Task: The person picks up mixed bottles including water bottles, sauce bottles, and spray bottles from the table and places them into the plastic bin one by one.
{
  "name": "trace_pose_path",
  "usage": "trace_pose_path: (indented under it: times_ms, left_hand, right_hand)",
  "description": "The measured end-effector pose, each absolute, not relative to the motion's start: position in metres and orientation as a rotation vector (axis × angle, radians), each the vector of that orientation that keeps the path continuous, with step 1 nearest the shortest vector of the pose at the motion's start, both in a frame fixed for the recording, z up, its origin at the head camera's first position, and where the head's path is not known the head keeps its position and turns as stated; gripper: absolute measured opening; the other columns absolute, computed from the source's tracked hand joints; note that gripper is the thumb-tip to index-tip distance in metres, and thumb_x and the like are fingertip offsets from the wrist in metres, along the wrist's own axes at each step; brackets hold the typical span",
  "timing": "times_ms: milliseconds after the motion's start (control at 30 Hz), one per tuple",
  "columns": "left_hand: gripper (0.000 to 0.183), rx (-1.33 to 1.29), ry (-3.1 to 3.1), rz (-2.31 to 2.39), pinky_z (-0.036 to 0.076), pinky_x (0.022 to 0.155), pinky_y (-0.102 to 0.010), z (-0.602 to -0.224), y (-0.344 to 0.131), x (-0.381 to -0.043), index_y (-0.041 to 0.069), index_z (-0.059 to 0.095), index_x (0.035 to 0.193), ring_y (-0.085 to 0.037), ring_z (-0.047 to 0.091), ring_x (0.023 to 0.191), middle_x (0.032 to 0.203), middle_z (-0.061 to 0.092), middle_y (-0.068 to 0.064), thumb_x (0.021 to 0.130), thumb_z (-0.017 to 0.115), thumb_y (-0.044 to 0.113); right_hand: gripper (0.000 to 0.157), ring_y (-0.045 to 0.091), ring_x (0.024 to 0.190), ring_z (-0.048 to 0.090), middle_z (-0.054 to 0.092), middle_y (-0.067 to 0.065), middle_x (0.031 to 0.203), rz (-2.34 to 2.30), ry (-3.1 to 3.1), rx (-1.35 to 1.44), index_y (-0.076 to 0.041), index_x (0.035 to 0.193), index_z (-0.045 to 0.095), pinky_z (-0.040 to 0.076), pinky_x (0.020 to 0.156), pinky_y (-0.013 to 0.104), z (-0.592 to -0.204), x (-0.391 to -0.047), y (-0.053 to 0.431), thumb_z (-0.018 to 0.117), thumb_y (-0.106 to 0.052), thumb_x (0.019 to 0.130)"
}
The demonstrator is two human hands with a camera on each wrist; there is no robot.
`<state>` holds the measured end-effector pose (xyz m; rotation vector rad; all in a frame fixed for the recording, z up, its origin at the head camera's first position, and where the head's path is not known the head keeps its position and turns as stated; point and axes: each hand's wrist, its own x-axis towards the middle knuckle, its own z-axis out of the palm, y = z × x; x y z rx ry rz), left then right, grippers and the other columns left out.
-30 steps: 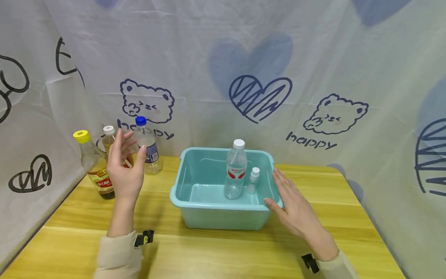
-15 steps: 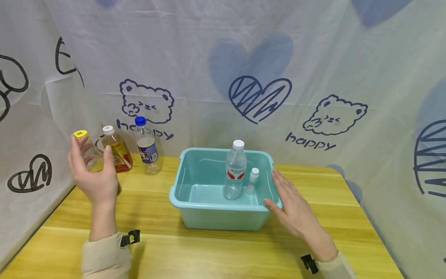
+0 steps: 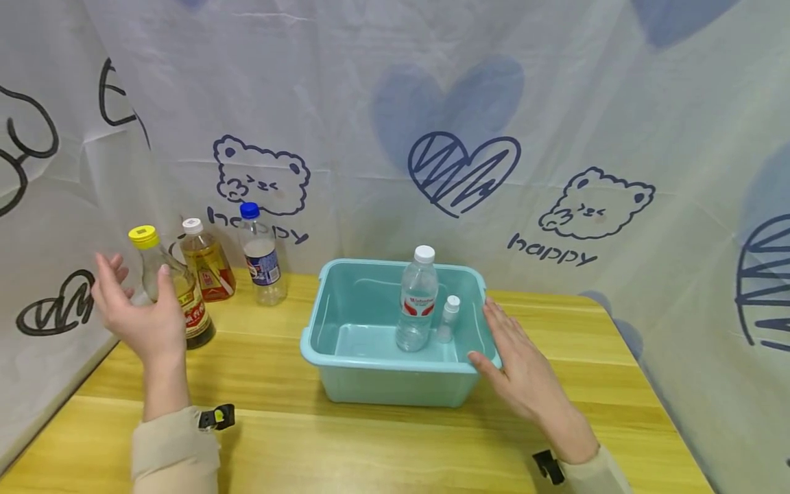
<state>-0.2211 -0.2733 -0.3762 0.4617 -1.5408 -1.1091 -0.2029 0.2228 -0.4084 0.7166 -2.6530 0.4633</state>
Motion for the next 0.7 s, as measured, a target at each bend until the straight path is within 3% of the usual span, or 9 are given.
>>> trace_pose_path:
  times_ms: [233,467,700]
  left_hand:
    - [0.077,0.560,-1.662,-1.212,0.027,0.108,-0.019,-0.397,-0.291,-0.235,0.024,0.030,0.147,-0.007,0.037,0.127,0.140,0.042,0.006,0.083,0.073,0.021]
    - [0.079,0.573,-1.739,-1.207,0.022,0.110,-0.017,-0.409,-0.295,-0.238,0.026,0.030,0.147,-0.007,0.035,0.130,0.143,0.040,0.004,0.082,0.074,0.022]
    - [0.083,0.625,-1.851,-1.247,0.015,0.115,-0.026,-0.417,-0.300,-0.238,0.029,0.023,0.150,-0.014,0.028,0.138,0.150,0.030,0.001,0.083,0.073,0.027]
  right_hand:
    - [0.073,0.025,0.143,0.019,0.014,0.004,0.158,0.468,-2.642,0.715,-0.007,0.151,0.017,0.021,0.115,0.044,-0.409,-0.204,0.223,0.049,-0.043,0.096]
    - [0.073,0.025,0.143,0.019,0.015,0.005,0.158,0.471,-2.628,0.720,-0.005,0.151,0.020,0.024,0.114,0.047,-0.408,-0.203,0.223,0.050,-0.042,0.096]
    - [0.073,0.025,0.144,0.018,0.014,0.004,0.158,0.468,-2.647,0.712,-0.006,0.151,0.018,0.023,0.114,0.047,-0.407,-0.202,0.222,0.049,-0.043,0.096]
